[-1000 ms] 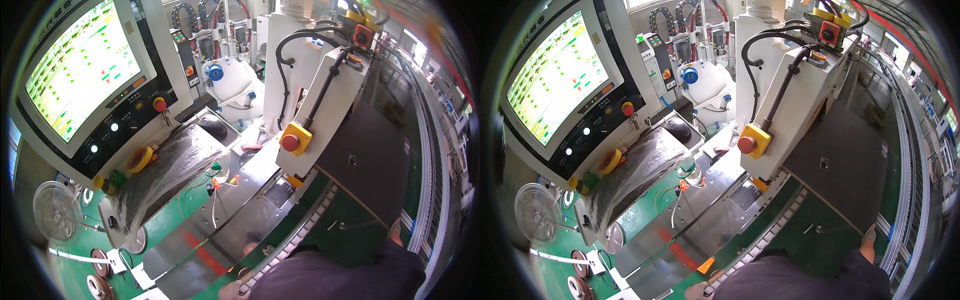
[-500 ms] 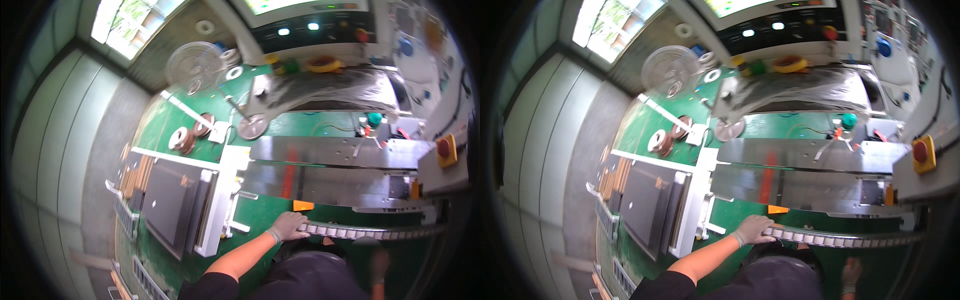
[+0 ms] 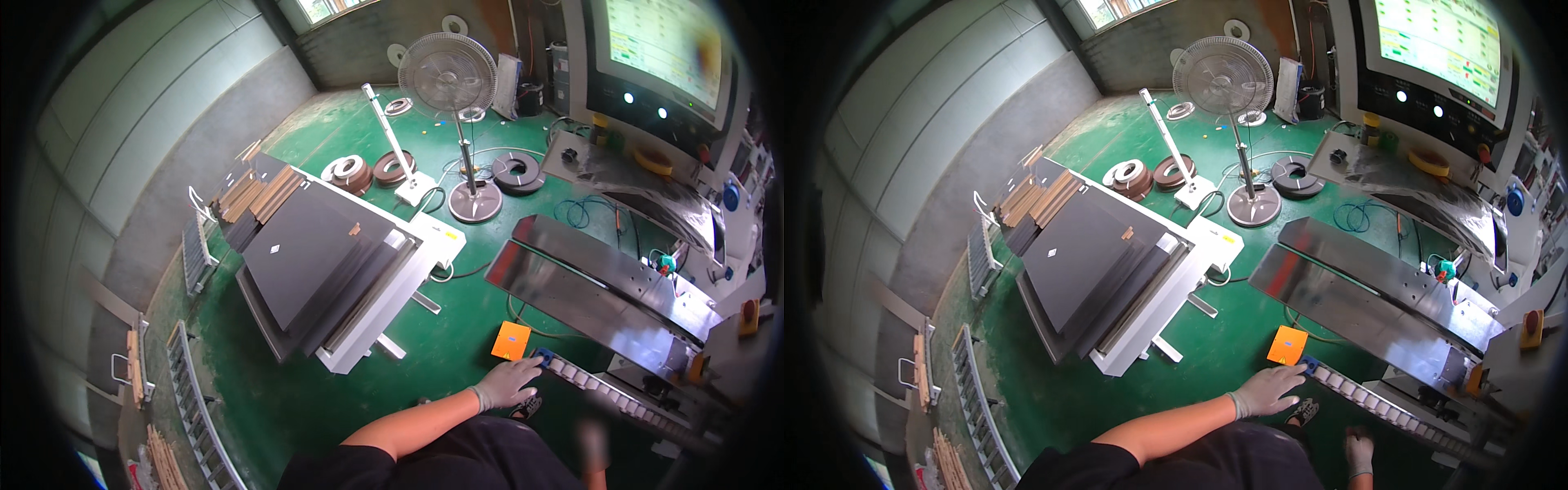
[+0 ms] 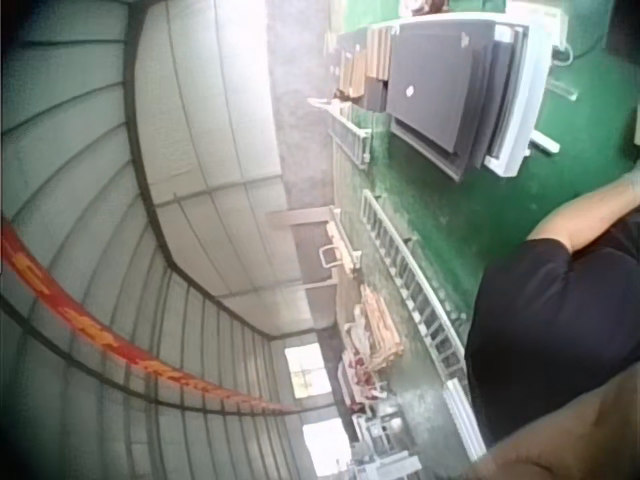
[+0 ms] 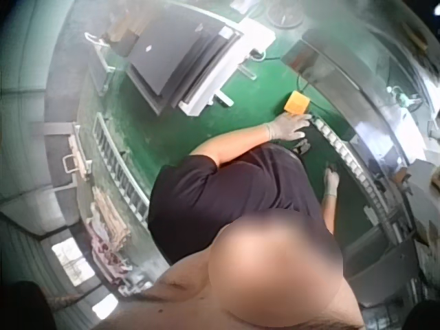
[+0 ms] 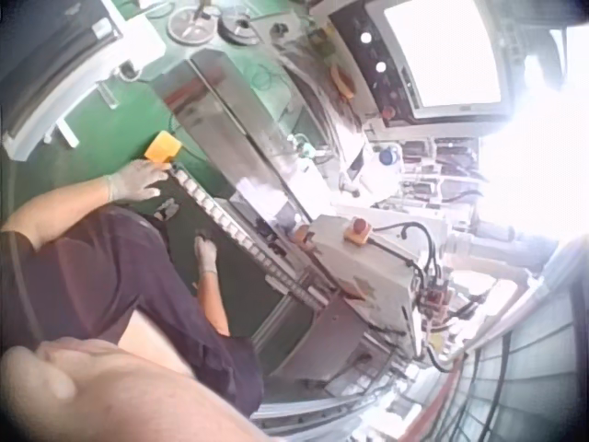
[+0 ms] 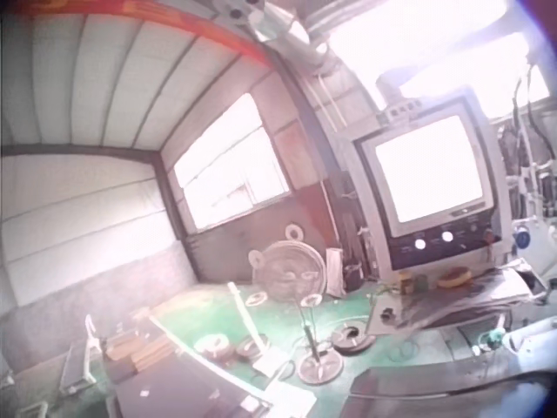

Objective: The person picks up rectangular panels from a stack, feeds them into an edge-banding machine, and places them onto another stack after processing.

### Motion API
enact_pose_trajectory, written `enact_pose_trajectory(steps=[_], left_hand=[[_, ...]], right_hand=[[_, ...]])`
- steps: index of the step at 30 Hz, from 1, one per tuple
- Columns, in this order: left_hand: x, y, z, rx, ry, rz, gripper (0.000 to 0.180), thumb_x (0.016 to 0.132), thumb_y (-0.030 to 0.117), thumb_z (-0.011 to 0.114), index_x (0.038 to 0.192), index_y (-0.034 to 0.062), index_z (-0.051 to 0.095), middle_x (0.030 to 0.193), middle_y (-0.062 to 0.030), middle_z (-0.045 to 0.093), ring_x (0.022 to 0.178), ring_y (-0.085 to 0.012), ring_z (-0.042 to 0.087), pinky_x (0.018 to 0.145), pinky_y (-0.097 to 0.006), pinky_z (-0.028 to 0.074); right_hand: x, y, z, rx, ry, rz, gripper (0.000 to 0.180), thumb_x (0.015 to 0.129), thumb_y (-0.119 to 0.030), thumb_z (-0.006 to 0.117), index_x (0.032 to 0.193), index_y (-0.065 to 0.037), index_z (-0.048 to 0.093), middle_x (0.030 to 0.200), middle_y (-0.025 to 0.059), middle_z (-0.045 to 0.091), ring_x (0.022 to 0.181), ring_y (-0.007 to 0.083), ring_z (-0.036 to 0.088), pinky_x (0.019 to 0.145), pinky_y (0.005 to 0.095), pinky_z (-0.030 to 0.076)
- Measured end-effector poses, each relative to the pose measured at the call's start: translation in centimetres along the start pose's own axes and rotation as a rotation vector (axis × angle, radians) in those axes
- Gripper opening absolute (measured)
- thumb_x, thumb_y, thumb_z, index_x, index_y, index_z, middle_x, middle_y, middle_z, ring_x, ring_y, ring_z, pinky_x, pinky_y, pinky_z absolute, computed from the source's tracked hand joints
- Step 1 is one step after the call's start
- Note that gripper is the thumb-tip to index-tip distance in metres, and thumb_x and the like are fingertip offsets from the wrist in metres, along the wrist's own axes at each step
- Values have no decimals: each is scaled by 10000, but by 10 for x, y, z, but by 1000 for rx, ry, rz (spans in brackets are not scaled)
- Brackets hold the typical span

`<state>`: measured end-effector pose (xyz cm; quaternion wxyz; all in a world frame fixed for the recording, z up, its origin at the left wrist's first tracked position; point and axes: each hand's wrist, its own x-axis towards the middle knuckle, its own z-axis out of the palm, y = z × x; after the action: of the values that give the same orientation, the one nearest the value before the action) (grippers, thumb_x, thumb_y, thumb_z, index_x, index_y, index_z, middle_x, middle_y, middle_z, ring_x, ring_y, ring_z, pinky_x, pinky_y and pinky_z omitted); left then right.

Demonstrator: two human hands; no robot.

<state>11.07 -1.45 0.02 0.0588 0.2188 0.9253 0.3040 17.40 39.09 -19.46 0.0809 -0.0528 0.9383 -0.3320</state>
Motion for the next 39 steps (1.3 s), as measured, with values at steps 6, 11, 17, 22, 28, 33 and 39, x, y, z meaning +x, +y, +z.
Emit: enact_pose_trajectory(steps=[6,11,17,22,28,33,39], left_hand=[[-144,-81,-39,-219,-264,-355,467,944,393,510,1221,29,606,1208,-187,636,1137,-353,593,975,-434,461],[-306,-176,-33,-311,10,-800,407,943,372,516,1096,23,659,1139,-194,658,1076,-364,617,923,-427,483],[-472,-268,10,-1041,846,-1317,264,941,256,563,928,12,664,793,-59,657,677,-125,584,629,-294,488],[-508,-301,-3,-1306,1222,-1447,209,942,287,578,952,83,620,791,-9,616,664,-97,544,572,-249,395],[-474,-334,-87,-1019,1626,-1342,311,958,282,577,1195,81,562,1090,-23,596,929,-117,545,812,-286,421],[-476,-388,-149,-758,1640,-1428,518,982,291,564,1409,35,421,1297,-53,510,1157,-151,486,939,-331,402],[-455,-433,-192,-992,1437,-1678,439,965,233,542,1331,-1,482,1072,-99,547,980,-201,539,958,-377,421]], right_hand=[[-36,-107,54,670,31,755,172,958,-237,570,929,-68,559,702,43,544,537,154,535,475,310,462],[-85,-203,97,208,-416,475,268,942,-280,625,962,-16,661,792,76,660,672,199,615,619,350,502],[-83,-228,116,419,-350,735,296,945,-277,610,937,15,658,747,76,637,629,167,601,560,320,475],[-14,-225,125,228,-392,662,293,953,-290,611,891,-6,643,686,49,603,583,156,562,537,320,451],[120,-322,187,86,-604,246,253,974,-279,566,871,-49,557,678,67,548,610,209,577,543,345,448],[255,-473,277,-23,-535,-301,302,915,-312,558,810,-42,644,794,166,665,779,370,637,706,426,505],[378,-673,353,106,-397,-415,396,897,-324,614,1147,-18,608,1197,214,611,1096,384,585,932,459,467]])
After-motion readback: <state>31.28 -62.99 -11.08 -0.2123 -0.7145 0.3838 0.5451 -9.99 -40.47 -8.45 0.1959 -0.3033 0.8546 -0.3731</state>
